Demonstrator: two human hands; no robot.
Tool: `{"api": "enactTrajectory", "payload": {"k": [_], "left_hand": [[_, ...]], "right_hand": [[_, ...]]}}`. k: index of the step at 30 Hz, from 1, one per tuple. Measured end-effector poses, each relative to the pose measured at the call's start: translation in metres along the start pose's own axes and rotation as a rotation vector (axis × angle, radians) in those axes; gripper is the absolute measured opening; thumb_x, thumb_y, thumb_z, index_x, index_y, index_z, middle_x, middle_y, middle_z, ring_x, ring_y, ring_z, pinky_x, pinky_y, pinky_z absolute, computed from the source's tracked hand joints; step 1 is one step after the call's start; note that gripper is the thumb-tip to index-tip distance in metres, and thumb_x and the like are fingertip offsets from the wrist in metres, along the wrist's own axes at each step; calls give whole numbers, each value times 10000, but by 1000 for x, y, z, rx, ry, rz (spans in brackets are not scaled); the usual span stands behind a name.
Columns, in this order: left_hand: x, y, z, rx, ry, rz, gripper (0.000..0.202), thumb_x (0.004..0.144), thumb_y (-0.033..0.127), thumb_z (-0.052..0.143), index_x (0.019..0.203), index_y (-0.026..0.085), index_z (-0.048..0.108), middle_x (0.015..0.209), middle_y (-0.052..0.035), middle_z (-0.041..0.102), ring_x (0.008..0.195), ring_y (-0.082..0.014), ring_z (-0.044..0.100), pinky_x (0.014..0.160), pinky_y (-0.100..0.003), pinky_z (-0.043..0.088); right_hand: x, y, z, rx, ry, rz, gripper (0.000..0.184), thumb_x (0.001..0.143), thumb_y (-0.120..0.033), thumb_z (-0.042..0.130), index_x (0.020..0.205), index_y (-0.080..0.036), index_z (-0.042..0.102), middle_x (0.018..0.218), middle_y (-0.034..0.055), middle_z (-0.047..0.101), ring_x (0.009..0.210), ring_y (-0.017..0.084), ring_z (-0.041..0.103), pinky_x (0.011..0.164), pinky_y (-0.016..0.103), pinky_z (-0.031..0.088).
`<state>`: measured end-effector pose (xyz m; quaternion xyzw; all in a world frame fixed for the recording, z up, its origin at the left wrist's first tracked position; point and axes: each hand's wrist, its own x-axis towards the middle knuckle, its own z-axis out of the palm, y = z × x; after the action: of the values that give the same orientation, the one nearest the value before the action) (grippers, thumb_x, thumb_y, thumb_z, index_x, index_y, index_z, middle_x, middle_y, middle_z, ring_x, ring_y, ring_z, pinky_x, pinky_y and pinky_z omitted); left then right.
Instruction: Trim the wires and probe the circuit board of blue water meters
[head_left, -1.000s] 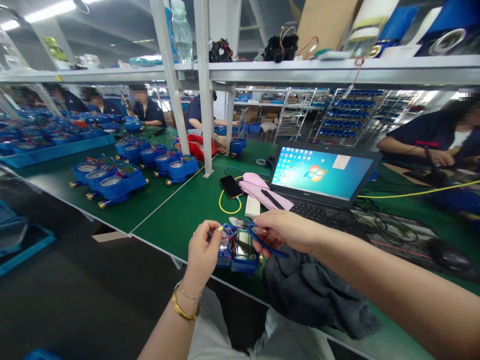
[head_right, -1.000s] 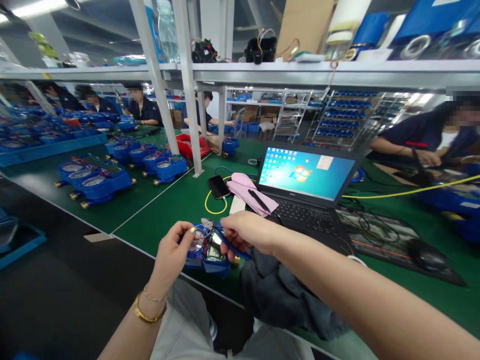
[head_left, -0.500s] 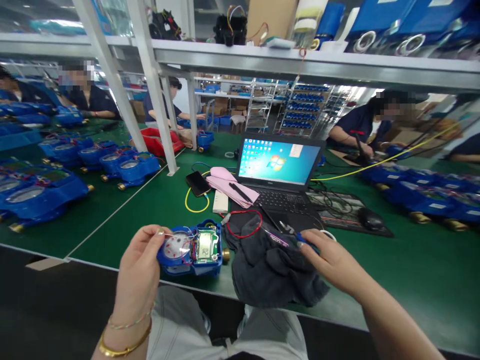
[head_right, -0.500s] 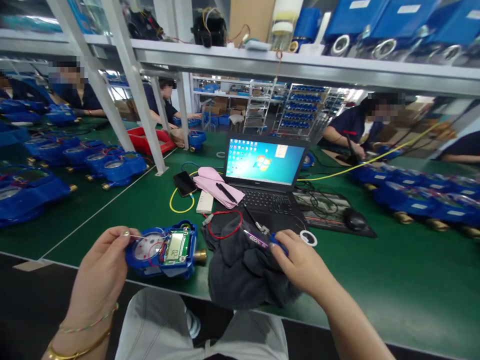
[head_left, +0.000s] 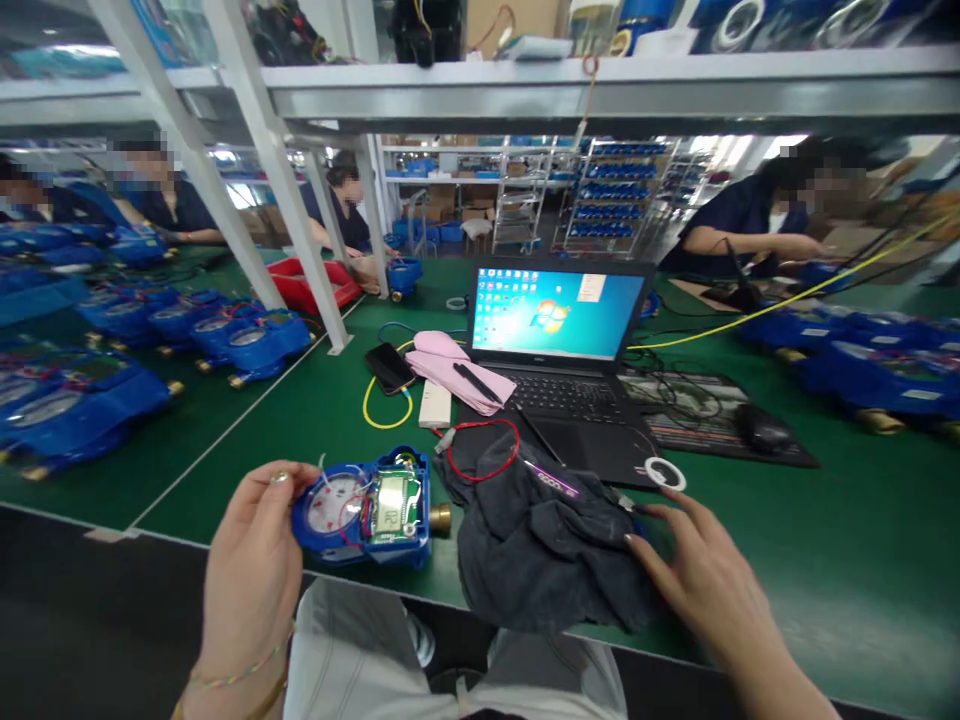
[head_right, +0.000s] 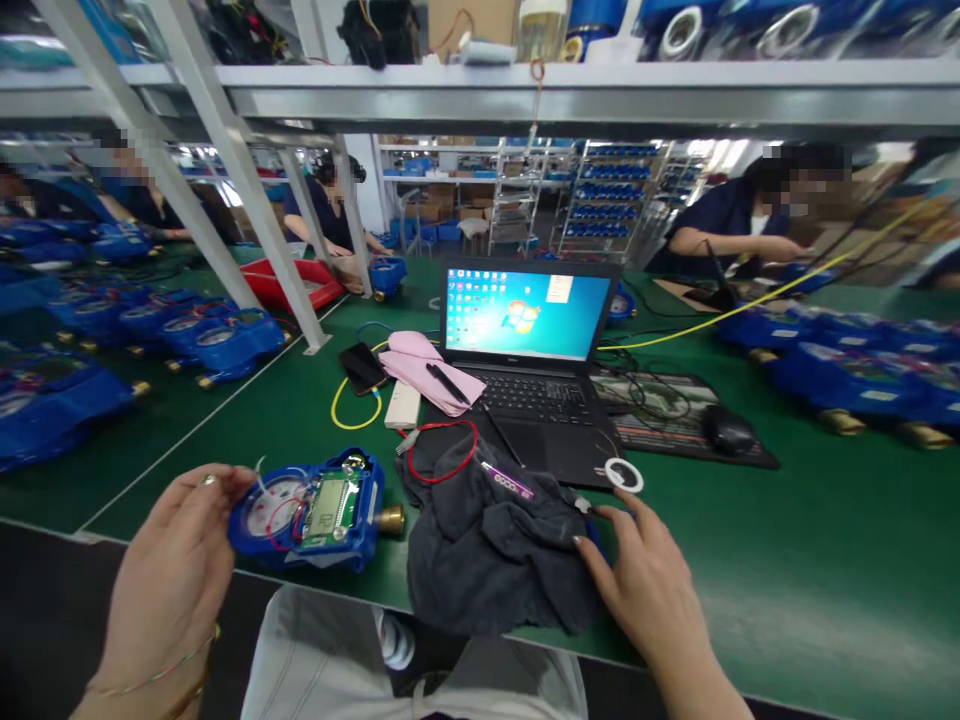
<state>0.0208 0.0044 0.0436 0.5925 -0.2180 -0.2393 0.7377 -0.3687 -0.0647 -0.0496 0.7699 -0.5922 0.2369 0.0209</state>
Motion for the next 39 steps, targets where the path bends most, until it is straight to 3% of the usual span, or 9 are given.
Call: {"api": "enactTrajectory", "payload": {"k": [4,7,10,15,19,23,30,34,39], "left_hand": [[5,-3,-17,327,-259,136,362,762,426,612,1031,186,580,1081,-77,634,1009,-223,586,833,-330,498],[8,-1,-29,634,-559,248,594,738,455,638,1257,209,489,1316,-115,521,1217,-282,481,1023,-424,399],[7,0,-34,858,-702,361,740,667,467,710,1318,234,447,1383,-120,457,1281,-320,409,1073,-495,332],[0,-7,-32,987,-670,476,713,668,447,715,1293,222,454,1357,-129,474,1291,-325,386,1077,-533,314],[-7,-16,-29,1037,-559,540,684,694,457,701,1272,194,449,1333,-135,474,1261,-308,408,1066,-522,332],[-10,-21,-30,1049,-536,578,691,709,436,699,1292,187,426,1345,-132,454,1263,-294,398,1069,-507,336],[-7,-17,-35,962,-576,523,540,797,440,594,1266,206,462,1362,-124,456,1268,-277,410,1047,-507,364],[-8,-14,-32,889,-518,484,332,798,381,594,1089,227,549,1306,-103,514,1223,-268,462,1021,-510,377],[-12,-13,-26,802,-480,457,120,818,321,557,878,222,590,1205,-85,584,1212,-257,473,1012,-498,375]], "right_hand": [[12,-29,-1,219,41,-3,281,865,-439,442,1008,-222,549,1148,122,589,1048,281,580,875,428,484],[19,-61,-1,395,-43,-19,217,874,-388,451,986,-233,554,1077,95,629,989,250,600,853,394,485],[23,-90,1,542,-184,-25,188,871,-345,474,977,-223,570,1024,87,647,948,237,612,838,371,489],[29,-120,5,728,-323,-14,165,860,-306,509,965,-210,593,976,77,664,899,224,628,823,355,495],[40,-136,4,770,-357,-81,155,868,-291,511,973,-207,589,970,68,655,898,207,620,818,335,494],[47,-148,2,771,-373,-151,148,873,-265,507,977,-192,583,969,68,648,906,192,609,816,319,494],[31,-135,34,735,-308,-171,151,862,-260,486,954,-195,587,900,61,651,819,190,620,743,328,509],[21,-126,52,701,-245,-225,122,862,-222,471,922,-196,575,898,61,641,835,192,614,746,331,500],[18,-127,55,697,-198,-271,95,874,-190,467,902,-200,557,911,61,626,874,191,602,785,326,489]]}}
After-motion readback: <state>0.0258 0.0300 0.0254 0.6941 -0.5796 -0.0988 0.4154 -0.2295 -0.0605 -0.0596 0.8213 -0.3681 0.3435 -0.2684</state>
